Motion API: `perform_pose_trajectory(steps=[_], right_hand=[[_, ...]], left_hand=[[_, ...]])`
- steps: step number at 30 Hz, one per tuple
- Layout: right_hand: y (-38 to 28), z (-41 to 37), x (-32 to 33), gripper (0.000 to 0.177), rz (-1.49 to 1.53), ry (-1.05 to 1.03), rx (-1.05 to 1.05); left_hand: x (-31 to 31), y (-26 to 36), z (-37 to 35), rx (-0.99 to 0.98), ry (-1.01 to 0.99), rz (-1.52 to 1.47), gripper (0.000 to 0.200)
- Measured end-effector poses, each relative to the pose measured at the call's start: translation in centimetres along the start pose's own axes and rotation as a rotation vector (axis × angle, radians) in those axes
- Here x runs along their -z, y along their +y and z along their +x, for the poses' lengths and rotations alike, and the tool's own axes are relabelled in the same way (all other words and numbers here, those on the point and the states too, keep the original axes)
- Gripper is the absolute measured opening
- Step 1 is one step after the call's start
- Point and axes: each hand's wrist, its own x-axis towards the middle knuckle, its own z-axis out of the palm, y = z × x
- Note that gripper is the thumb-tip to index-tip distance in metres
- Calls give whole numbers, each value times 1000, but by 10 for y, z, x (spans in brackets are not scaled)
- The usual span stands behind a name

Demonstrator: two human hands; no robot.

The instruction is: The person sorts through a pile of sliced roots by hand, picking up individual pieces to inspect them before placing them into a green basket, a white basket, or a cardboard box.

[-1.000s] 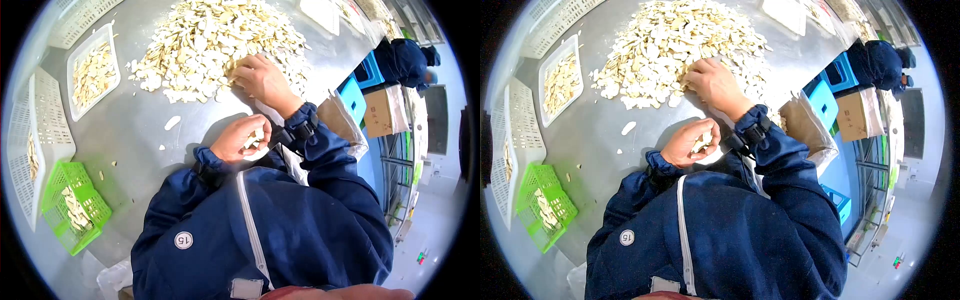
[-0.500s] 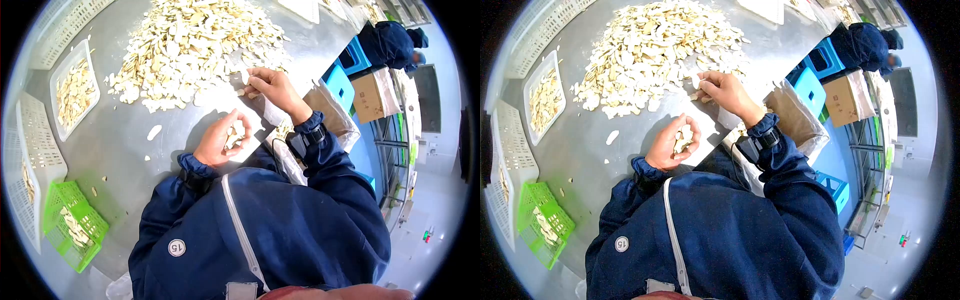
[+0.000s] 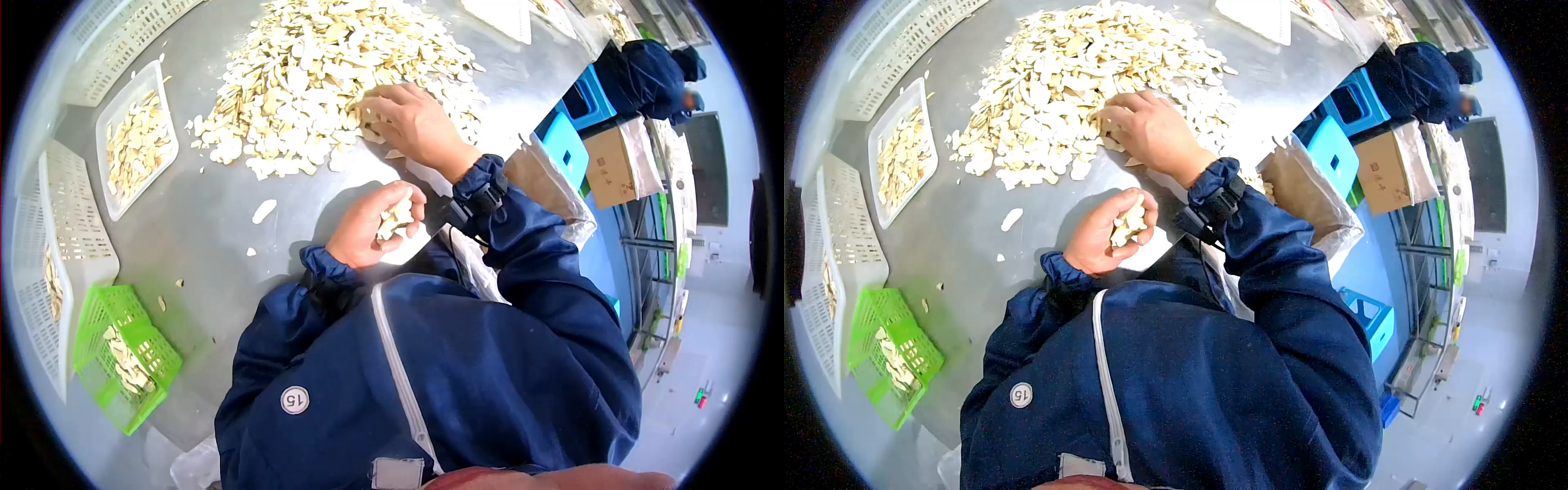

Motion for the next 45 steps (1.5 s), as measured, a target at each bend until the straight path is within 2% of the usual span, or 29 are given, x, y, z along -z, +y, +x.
perform_pose_trajectory(steps=[1, 4, 8, 9, 12, 13, 15, 17, 21, 23, 24, 27, 29, 31, 32, 35, 36, 37, 38, 39, 40, 42, 44, 45], right_hand=[[6, -3, -1, 19, -49, -90, -22], [7, -18, 13, 15, -41, -167, -112], [14, -44, 35, 15, 73, -78, -228], [10, -47, 44, 18, 138, -121, -301], [-5, -44, 64, 22, 543, -223, -199], [-6, -39, 59, 25, 446, -194, -76], [-4, -30, 40, 26, 325, -141, -71], [-4, -21, 18, 23, 173, -89, -60], [-17, -2, -22, 18, 144, -92, -7], [-19, 0, -21, 15, 90, -98, 7], [-22, 4, -21, 14, 66, -101, 27], [-15, -2, -15, 14, 82, -127, 37], [-17, -1, -6, 19, 116, -114, -62], [-25, 15, 3, 21, 259, -289, -222], [-35, 28, 13, 22, 332, -405, -282], [-51, 75, 12, 24, 364, -691, 26], [-74, 95, 18, 26, 365, -707, -35], [-87, 112, 16, 29, 462, -668, -76], [-108, 125, 19, 32, 681, -563, -217], [-116, 131, 3, 31, 945, -380, -160], [-118, 134, -10, 31, 1201, -184, -99], [-113, 133, 3, 32, 839, -262, 38], [-94, 113, 5, 36, 553, -352, 176], [-82, 97, -1, 37, 467, -336, 318]], left_hand=[[-4, 1, -2, -14, -8, 26, 33], [-14, 5, -5, -34, -14, 62, 32], [-5, 2, 0, -22, -38, 72, 38], [-3, 1, 1, -23, -42, 71, 41], [-14, 7, -3, -33, 26, -111, 43], [-17, 8, -3, -33, 37, -135, 43], [-15, 2, 0, -138, 60, 81, 42], [-8, 0, 1, -143, 49, 166, 38], [-4, -4, -1, -114, 36, 291, 34], [-5, -4, -2, -99, 1, 303, 35], [-6, -2, -3, -129, -12, 332, 34], [-9, -2, -2, -451, -132, 658, 30], [5, 1, 5, -450, -269, 714, 20], [-12, 6, -7, 38, -154, 120, 20], [-16, 7, -7, 50, -139, 202, 26], [-18, 4, -8, 97, -151, 379, 30], [-19, 7, -9, 109, -174, 440, 30], [-20, 10, -10, 121, -197, 502, 29], [-21, 12, -11, 132, -219, 562, 29], [-23, 7, -10, 50, -229, 536, 30], [-22, 8, -11, 79, -222, 587, 28], [-22, 15, -14, 146, -212, 682, 24], [-7, 8, -5, -180, -426, 900, 20], [1, 0, 5, -349, -548, 993, 19]])
